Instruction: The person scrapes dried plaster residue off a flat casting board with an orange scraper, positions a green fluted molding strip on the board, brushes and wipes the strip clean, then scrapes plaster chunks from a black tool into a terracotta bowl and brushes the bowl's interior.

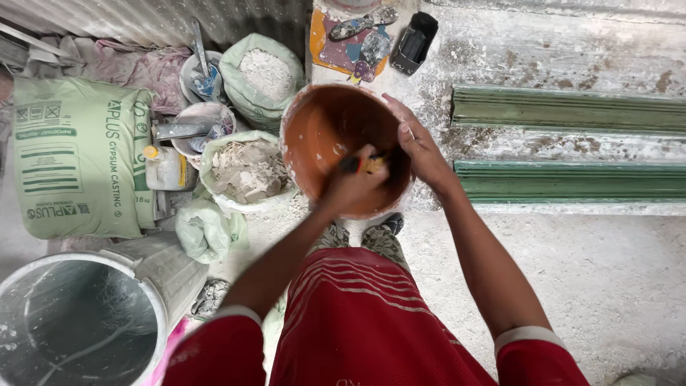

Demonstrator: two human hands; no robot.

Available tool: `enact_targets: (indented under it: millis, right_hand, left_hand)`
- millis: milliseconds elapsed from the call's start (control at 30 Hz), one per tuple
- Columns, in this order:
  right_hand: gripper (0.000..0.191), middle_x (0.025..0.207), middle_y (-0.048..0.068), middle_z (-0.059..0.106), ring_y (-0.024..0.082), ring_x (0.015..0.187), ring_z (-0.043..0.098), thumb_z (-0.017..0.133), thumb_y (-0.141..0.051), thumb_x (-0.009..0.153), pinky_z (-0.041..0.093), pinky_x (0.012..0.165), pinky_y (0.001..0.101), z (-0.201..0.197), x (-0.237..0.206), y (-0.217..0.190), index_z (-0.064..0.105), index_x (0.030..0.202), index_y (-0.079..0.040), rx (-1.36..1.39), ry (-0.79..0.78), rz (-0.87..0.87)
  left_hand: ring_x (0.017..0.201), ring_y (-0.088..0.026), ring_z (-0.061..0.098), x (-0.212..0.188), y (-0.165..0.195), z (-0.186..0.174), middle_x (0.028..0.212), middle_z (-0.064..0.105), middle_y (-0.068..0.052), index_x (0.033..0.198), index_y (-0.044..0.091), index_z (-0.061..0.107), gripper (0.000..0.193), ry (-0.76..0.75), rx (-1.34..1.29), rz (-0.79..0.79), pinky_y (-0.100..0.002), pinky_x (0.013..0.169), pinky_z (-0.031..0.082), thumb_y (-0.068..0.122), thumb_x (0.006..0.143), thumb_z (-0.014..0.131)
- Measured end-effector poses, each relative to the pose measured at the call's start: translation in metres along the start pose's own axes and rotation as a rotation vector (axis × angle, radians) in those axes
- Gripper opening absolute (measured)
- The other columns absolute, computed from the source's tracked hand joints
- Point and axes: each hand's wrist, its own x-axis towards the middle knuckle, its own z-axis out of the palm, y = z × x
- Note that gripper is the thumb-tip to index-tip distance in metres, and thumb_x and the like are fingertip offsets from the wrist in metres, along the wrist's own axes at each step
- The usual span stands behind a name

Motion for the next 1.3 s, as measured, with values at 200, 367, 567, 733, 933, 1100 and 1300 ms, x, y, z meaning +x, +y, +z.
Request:
enact_targets:
  millis: [200, 367, 567, 733, 933, 1100, 1300]
  right_hand:
    - [0.074, 0.164, 0.014, 0.043, 0.032, 0.155, 0.035, 0.042, -0.065, 0.105, 0.025, 0.127, 0.0450, -0.004, 0.013, -0.018, 0.048, 0.155, -0.010, -0.122, -0.116, -0.059]
    - [0.073, 0.160, 0.012, 0.045, 0.031, 0.149, 0.039, 0.045, -0.062, 0.100, 0.029, 0.122, 0.0443, -0.004, 0.037, -0.023, 0.051, 0.152, -0.012, -0.182, -0.246, 0.034]
    - [0.063, 0.160, 0.011, 0.045, 0.031, 0.150, 0.039, 0.044, -0.055, 0.105, 0.026, 0.125, 0.0442, 0.008, 0.063, -0.030, 0.052, 0.151, -0.013, -0.180, -0.332, 0.023]
    - [0.060, 0.159, 0.011, 0.047, 0.033, 0.148, 0.036, 0.042, -0.052, 0.105, 0.024, 0.123, 0.0455, 0.035, 0.075, -0.036, 0.054, 0.149, -0.013, -0.362, -0.364, -0.058]
    - [0.063, 0.159, 0.012, 0.047, 0.032, 0.147, 0.040, 0.039, -0.055, 0.106, 0.027, 0.125, 0.0442, 0.045, 0.084, -0.040, 0.053, 0.148, -0.011, -0.386, -0.323, -0.045]
    - [0.062, 0.158, 0.012, 0.046, 0.033, 0.147, 0.037, 0.039, -0.052, 0.105, 0.025, 0.122, 0.0450, 0.060, 0.085, -0.037, 0.055, 0.149, -0.012, -0.457, -0.193, 0.015]
    - [0.067, 0.159, 0.013, 0.045, 0.033, 0.148, 0.039, 0.038, -0.057, 0.103, 0.028, 0.124, 0.0448, 0.049, 0.085, -0.035, 0.050, 0.150, -0.011, -0.322, -0.198, 0.067]
  left_hand:
    - [0.085, -0.031, 0.074, 0.068, -0.046, -0.030, 0.090, 0.075, -0.016, 0.091, 0.011, 0.079, 0.039, -0.156, 0.881, 0.073, -0.045, 0.078, 0.059, 0.037, 0.109, 0.056]
    - [0.075, -0.027, 0.074, 0.060, -0.060, -0.019, 0.088, 0.076, -0.007, 0.111, 0.028, 0.077, 0.031, -0.315, 0.835, 0.765, -0.046, 0.069, 0.059, 0.029, 0.084, 0.062]
    - [0.093, -0.025, 0.073, 0.067, -0.056, -0.055, 0.101, 0.077, -0.002, 0.110, 0.028, 0.075, 0.030, -0.530, 1.053, 0.862, -0.043, 0.082, 0.058, 0.048, 0.097, 0.055]
    - [0.097, -0.031, 0.073, 0.063, -0.060, -0.057, 0.107, 0.075, -0.010, 0.111, 0.019, 0.072, 0.044, 0.034, 0.705, 0.985, -0.044, 0.085, 0.057, 0.045, 0.077, 0.062]
    - [0.102, -0.037, 0.068, 0.048, -0.088, -0.051, 0.112, 0.073, -0.017, 0.113, 0.013, 0.072, 0.027, -0.084, 0.688, 0.390, -0.051, 0.088, 0.052, 0.029, 0.094, 0.061]
    - [0.097, -0.037, 0.065, 0.034, -0.069, -0.052, 0.105, 0.071, -0.021, 0.108, 0.004, 0.070, 0.028, -0.242, 0.290, 0.393, -0.047, 0.081, 0.054, 0.025, 0.089, 0.072]
    - [0.083, -0.031, 0.073, 0.024, -0.041, -0.122, 0.085, 0.074, -0.012, 0.104, 0.011, 0.071, 0.015, -0.108, 0.946, 0.449, -0.045, 0.068, 0.058, 0.017, 0.092, 0.064]
